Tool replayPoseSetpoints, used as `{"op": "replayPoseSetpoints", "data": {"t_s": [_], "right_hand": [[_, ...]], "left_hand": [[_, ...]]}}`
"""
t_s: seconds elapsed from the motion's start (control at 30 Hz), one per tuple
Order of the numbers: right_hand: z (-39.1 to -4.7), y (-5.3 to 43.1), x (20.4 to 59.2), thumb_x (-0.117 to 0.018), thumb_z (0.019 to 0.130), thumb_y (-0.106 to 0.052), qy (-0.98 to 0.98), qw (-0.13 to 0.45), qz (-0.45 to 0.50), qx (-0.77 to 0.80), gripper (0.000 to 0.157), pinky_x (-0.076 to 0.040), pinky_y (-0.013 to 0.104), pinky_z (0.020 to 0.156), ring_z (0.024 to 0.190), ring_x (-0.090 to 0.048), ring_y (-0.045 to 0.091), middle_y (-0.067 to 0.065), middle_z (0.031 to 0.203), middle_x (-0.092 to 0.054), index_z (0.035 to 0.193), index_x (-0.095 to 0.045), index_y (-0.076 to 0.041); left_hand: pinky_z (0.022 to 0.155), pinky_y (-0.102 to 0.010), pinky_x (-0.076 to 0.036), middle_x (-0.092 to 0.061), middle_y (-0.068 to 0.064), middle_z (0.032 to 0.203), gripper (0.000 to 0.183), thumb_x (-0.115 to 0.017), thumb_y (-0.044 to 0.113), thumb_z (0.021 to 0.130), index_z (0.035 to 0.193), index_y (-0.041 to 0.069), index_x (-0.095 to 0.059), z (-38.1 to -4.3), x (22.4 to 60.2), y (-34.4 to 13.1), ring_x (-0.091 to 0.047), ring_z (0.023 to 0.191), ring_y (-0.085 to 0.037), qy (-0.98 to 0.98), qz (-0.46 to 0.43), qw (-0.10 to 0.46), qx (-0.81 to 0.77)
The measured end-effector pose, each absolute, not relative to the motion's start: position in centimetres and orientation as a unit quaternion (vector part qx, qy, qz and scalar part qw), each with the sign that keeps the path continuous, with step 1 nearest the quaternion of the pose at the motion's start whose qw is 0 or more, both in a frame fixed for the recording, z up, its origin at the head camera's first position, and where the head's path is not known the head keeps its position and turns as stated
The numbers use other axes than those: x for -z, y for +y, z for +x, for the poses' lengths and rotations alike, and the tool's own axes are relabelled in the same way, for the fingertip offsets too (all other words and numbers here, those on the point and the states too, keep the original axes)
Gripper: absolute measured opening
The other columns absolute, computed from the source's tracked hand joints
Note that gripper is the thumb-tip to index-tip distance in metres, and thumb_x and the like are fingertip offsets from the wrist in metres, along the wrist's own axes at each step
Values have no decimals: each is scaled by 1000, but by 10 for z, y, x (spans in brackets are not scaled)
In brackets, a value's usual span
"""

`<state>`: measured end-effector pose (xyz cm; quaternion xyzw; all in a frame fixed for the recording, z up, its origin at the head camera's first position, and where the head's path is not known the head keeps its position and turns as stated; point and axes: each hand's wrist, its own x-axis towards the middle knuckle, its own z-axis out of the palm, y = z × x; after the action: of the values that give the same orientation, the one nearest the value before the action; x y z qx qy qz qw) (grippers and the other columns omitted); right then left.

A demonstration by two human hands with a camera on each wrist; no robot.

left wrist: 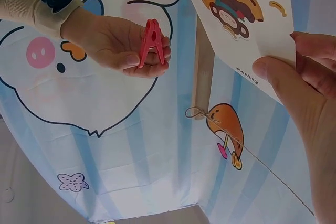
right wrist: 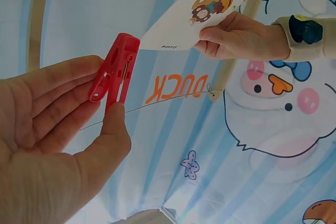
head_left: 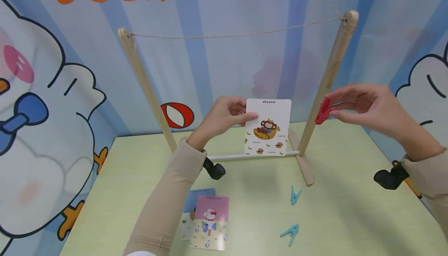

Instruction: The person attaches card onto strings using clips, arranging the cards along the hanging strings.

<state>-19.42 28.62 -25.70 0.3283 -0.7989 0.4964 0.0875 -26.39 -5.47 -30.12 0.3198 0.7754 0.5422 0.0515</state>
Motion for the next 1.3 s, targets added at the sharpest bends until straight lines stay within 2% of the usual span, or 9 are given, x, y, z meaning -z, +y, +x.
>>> {"op": "replayPoseSetpoints", "data": {"t_s": [0.37,0.57,0.9,1.1,1.3], "right_hand": [[-206,287,234,-62,76,18,-810,99,337,-470,36,-51,19,73,90,-65,16,13,106,-62,111,-58,9],[-208,287,220,-62,77,16,-831,130,322,-434,39,-49,15,74,91,-64,11,8,106,-63,114,-58,6],[-208,281,189,-66,76,12,-849,165,310,-395,36,-47,11,75,91,-63,10,7,105,-63,111,-61,3],[-212,281,172,-67,78,8,-855,179,283,-395,35,-45,8,74,89,-62,9,-1,104,-64,112,-62,0],[-216,281,156,-67,79,6,-856,207,276,-386,35,-44,8,77,95,-59,9,2,107,-63,112,-62,-1]], "left_hand": [[69,-31,-53,-67,-7,85,19,-71,18,81,92,4,-64,-250,265,-38,-64,71,-26,778,304,41,-548],[68,-30,-53,-67,-7,85,20,-71,18,81,92,3,-64,-259,257,-27,-64,69,-23,773,307,33,-554],[67,-30,-54,-68,-5,87,26,-73,27,78,93,7,-66,-287,257,-16,-65,72,-19,756,306,6,-579],[67,-29,-54,-68,-4,87,26,-73,24,78,95,6,-66,-289,243,-9,-65,74,-17,749,304,-6,-588],[69,-28,-54,-68,-7,87,23,-71,16,80,97,2,-65,-274,220,-4,-65,75,-17,752,293,-10,-590]]}}
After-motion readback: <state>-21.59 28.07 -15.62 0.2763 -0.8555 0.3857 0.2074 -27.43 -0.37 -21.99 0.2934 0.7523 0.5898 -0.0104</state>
